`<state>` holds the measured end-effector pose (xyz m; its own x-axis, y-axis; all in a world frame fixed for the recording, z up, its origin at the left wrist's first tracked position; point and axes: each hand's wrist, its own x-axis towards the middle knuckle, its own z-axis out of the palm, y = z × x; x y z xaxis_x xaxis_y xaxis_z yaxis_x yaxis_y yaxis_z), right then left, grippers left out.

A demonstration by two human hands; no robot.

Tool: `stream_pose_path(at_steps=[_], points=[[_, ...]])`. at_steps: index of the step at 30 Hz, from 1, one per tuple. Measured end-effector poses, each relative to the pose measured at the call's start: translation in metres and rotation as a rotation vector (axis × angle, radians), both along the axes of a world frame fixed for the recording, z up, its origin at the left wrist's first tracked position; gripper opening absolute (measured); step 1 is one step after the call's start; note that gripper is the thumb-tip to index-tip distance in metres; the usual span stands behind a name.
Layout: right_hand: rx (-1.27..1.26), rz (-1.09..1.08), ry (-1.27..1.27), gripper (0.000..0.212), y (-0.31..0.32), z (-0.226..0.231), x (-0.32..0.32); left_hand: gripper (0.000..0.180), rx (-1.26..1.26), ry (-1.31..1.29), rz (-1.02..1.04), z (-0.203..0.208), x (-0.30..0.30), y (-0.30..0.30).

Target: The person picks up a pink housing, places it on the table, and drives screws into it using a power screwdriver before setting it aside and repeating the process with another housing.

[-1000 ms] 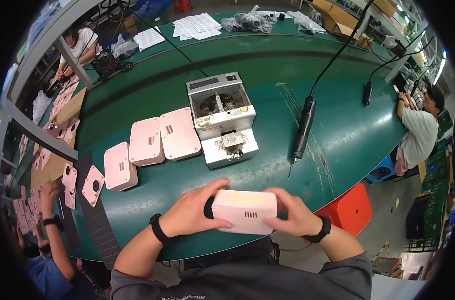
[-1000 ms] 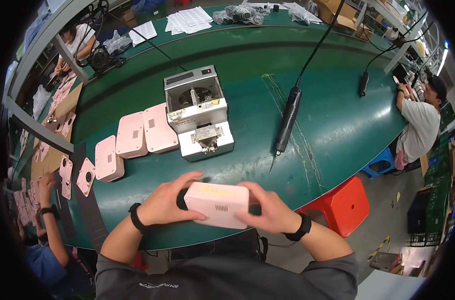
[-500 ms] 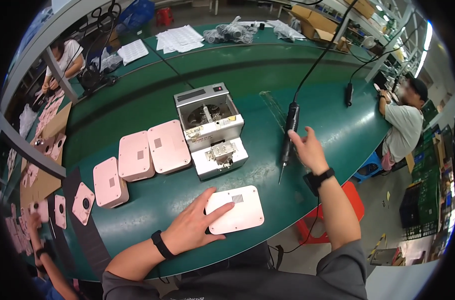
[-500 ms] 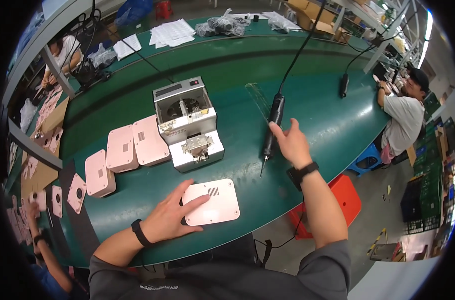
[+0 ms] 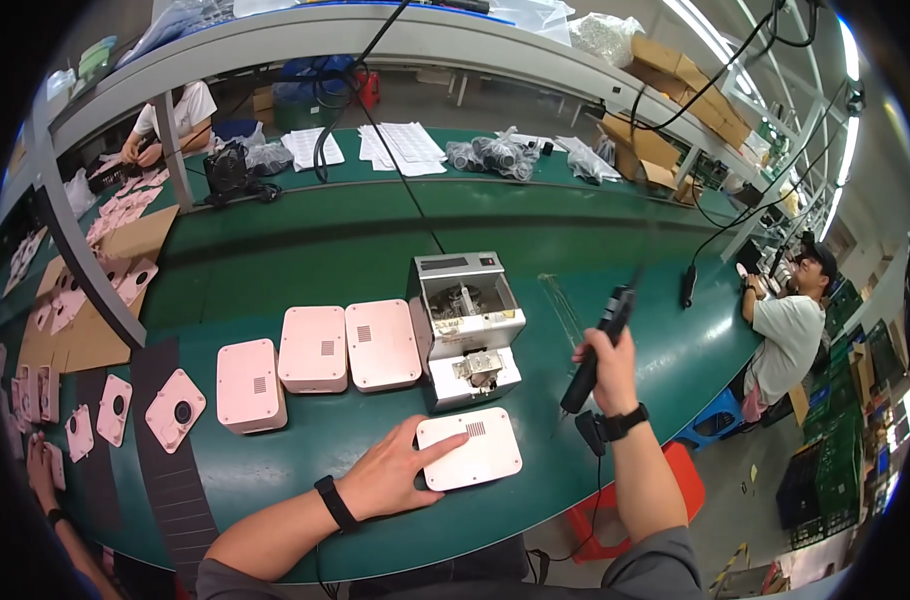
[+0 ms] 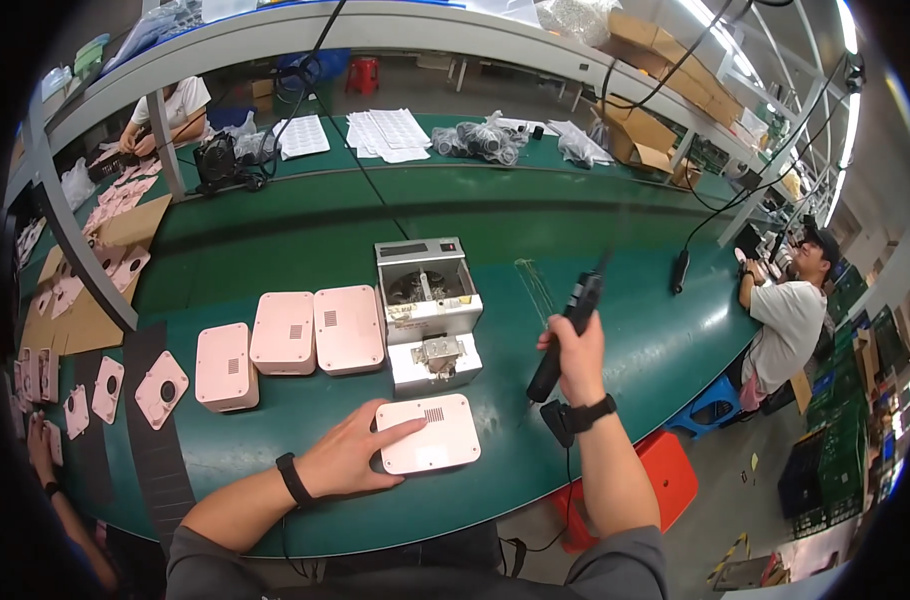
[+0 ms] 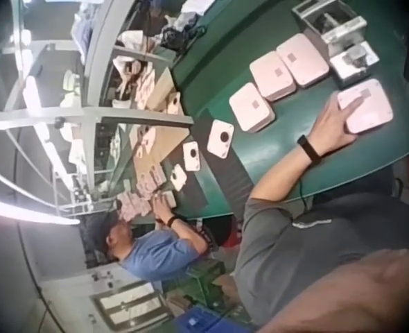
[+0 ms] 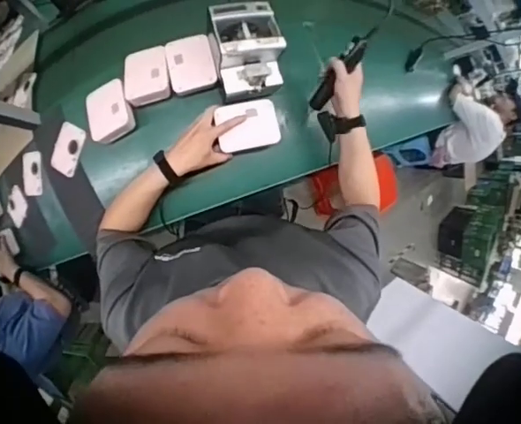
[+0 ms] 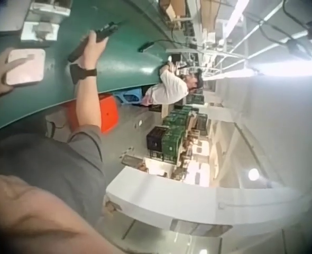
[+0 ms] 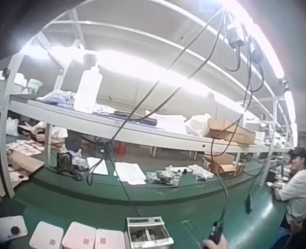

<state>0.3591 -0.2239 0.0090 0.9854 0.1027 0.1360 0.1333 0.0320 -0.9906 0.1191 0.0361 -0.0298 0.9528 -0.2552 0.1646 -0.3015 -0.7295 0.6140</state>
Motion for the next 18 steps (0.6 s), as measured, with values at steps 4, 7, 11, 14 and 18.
stream_pose_path(at_steps=[4, 7, 11, 14, 18], points=[[0.262, 0.041, -0.098, 0.019, 0.008, 0.051, -0.045, 0.087, -0.013, -0.048, -0.008, -0.001, 0.007, 0.002], [0.391, 0.153, -0.195, 0.018, 0.027, 0.083, -0.066, 0.086, 0.022, -0.039, 0.005, 0.001, 0.011, 0.002], [0.429, 0.253, -0.274, 0.015, 0.067, 0.104, -0.073, 0.084, 0.022, 0.000, 0.022, 0.004, 0.010, 0.000], [0.313, 0.293, -0.357, 0.015, 0.093, 0.101, -0.067, 0.084, 0.023, 0.004, 0.020, 0.002, 0.010, 0.001], [0.252, 0.307, -0.388, 0.014, 0.105, 0.090, -0.057, 0.080, 0.019, 0.012, 0.031, 0.009, 0.009, -0.003]])
